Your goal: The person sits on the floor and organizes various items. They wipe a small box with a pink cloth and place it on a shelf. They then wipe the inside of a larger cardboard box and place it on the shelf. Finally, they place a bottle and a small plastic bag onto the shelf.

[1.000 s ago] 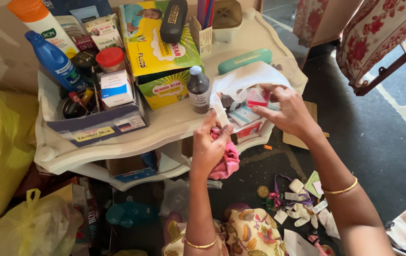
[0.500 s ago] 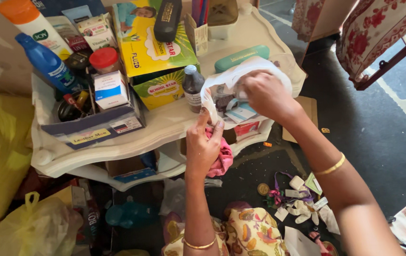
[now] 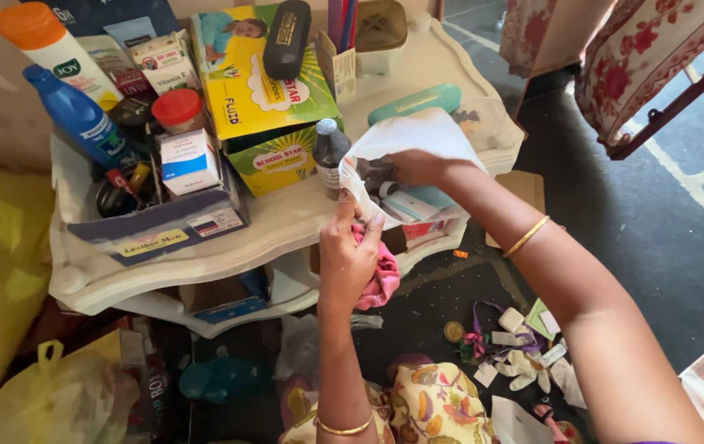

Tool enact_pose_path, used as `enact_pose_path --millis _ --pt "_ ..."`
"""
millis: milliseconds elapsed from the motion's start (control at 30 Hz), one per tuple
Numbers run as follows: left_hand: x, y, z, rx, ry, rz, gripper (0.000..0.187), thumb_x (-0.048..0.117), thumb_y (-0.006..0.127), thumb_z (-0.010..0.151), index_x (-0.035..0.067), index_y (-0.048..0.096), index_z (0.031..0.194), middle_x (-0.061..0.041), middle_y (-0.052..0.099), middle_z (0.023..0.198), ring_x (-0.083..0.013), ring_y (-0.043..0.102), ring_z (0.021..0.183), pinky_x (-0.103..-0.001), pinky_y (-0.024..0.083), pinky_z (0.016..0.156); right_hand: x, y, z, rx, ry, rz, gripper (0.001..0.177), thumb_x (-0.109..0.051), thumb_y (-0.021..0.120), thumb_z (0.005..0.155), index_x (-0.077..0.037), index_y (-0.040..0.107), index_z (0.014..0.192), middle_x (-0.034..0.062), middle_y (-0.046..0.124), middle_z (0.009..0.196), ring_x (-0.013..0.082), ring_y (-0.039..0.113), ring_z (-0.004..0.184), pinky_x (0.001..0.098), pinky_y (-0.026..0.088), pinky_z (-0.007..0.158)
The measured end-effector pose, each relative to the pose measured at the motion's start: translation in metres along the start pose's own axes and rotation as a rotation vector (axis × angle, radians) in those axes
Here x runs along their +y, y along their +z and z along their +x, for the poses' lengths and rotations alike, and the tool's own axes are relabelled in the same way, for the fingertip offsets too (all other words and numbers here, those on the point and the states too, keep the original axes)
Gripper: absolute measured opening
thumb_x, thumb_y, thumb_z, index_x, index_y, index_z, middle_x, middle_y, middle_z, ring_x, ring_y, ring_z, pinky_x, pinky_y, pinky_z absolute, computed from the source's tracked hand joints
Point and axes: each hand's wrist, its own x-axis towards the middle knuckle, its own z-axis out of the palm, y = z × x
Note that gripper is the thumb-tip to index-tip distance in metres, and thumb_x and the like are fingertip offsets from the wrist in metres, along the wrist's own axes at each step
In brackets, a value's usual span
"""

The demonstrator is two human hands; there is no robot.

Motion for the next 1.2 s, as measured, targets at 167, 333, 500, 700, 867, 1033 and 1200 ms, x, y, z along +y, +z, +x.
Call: enact_pose_path --millis 167,333,500,700,867,1033,1200 --pt "0.002 -0.003 -0.001 -0.008 -0.054 0.014 0.044 0.015 0.073 0.092 0.003 0.057 0.132 -0.018 0.069 0.082 -0.0392 0.066 0.071 -0.048 0.05 0.065 0.02 0.016 0.01 -0.006 -0.004 -0.045 0.025 -0.013 0.061 0.09 -0.01 0.074 0.11 0.0172 0.075 0.104 0.0353 0.071 0.094 0.0446 0.054 0.082" --pt "0.002 -0.006 0.0 -0.035 -0.099 0.054 0.047 0.015 0.071 0.091 0.004 0.055 0.135 -0.019 0.07 0.081 -0.0392 0.066 0.069 -0.048 0.051 0.066 -0.049 -0.055 -0.031 0.185 -0.177 -0.154 0.024 -0.02 0.06 0.09 -0.011 0.071 0.11 0.0142 0.073 0.104 0.0339 0.069 0.095 0.0441 0.053 0.08" --pt "-0.001 -0.002 0.001 -0.065 -0.118 0.068 0.037 0.015 0.071 0.094 0.006 0.058 0.127 -0.019 0.071 0.084 -0.0391 0.069 0.073 -0.048 0.052 0.068 -0.104 -0.119 -0.068 0.355 -0.327 -0.136 0.029 -0.024 0.059 0.094 -0.007 0.07 0.115 0.019 0.071 0.108 0.0371 0.067 0.099 0.0459 0.052 0.084" --pt "0.004 0.002 0.005 -0.031 -0.025 0.011 0.051 0.009 0.068 0.091 0.003 0.052 0.139 -0.024 0.07 0.089 -0.0445 0.066 0.077 -0.051 0.048 0.066 -0.111 -0.133 -0.09 0.365 -0.132 0.178 0.026 -0.027 0.058 0.1 -0.007 0.071 0.111 0.0143 0.072 0.109 0.0324 0.067 0.1 0.0408 0.052 0.087" --pt "0.007 -0.001 0.004 -0.06 -0.143 0.108 0.045 0.012 0.07 0.091 0.003 0.056 0.133 -0.026 0.066 0.076 -0.0441 0.063 0.068 -0.052 0.046 0.066 -0.092 -0.132 -0.116 0.04 0.338 0.772 0.031 -0.021 0.052 0.098 0.001 0.071 0.109 0.0131 0.074 0.102 0.0269 0.071 0.084 0.0379 0.058 0.078" --pt "0.001 -0.001 0.003 -0.075 -0.177 0.141 0.031 0.015 0.073 0.094 -0.001 0.061 0.117 -0.023 0.067 0.074 -0.0394 0.066 0.069 -0.049 0.049 0.067 -0.089 -0.118 -0.177 0.199 0.053 1.282 0.038 -0.017 0.052 0.102 0.01 0.062 0.126 0.005 0.061 0.137 0.0166 0.065 0.115 0.0378 0.057 0.092" --pt "0.002 0.009 -0.001 -0.019 -0.075 0.008 0.045 0.011 0.074 0.087 -0.003 0.061 0.128 -0.022 0.071 0.09 -0.0297 0.068 0.067 -0.041 0.054 0.064 -0.111 -0.111 -0.216 0.309 0.0 1.464 0.048 -0.018 0.047 0.105 0.008 0.047 0.145 0.012 0.062 0.132 0.0186 0.061 0.12 0.0375 0.05 0.105"
